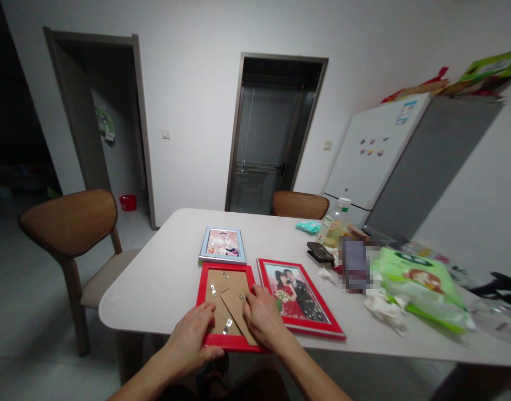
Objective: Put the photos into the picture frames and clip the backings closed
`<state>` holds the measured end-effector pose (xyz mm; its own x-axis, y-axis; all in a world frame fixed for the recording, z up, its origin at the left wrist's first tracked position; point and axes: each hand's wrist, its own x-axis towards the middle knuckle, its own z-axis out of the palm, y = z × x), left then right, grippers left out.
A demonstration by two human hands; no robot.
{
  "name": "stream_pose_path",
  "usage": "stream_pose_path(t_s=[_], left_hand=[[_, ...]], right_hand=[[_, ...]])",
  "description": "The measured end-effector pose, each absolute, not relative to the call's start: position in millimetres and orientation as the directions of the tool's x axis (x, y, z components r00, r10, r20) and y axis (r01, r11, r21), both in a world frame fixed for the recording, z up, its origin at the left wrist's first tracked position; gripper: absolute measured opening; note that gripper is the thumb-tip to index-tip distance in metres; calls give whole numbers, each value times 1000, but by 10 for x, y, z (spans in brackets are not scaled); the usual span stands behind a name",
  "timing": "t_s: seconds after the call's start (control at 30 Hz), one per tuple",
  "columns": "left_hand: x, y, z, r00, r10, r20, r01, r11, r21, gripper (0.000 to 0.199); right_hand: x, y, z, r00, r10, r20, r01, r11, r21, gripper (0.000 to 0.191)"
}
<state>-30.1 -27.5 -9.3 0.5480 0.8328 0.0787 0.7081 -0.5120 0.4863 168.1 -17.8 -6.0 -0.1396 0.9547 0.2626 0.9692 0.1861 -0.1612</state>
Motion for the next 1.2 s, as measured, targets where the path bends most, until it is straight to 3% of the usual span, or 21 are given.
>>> stream_pose_path(t_s=[0.17, 0.27, 0.53, 0.7, 0.83, 1.2], left_hand=[[-309, -275, -97, 547, 833, 80, 704, -510, 494, 59], [-308, -269, -101, 557, 825, 96, 697, -528, 486, 61], [-320, -282, -125, 548, 828, 118, 697, -530, 483, 61], [-326, -271, -139, 550, 828, 106, 696, -526, 489, 66], [-375, -253, -149, 583, 804, 120, 669, -558, 491, 67], [-420, -239, -168, 590, 789, 171, 623, -579, 525, 71]], right_hand=[[1496, -453, 13, -372, 886, 276, 858, 442, -262, 29], [1423, -567, 42, -450, 861, 237, 816, 505, -283, 25], [1464, -634, 43, -469, 858, 210, 812, 513, -278, 26], [1357, -319, 25, -351, 898, 265, 833, 429, -350, 32], [1177, 31, 6, -305, 917, 258, 868, 379, -321, 31], [1118, 150, -60, -387, 888, 250, 840, 451, -302, 27]])
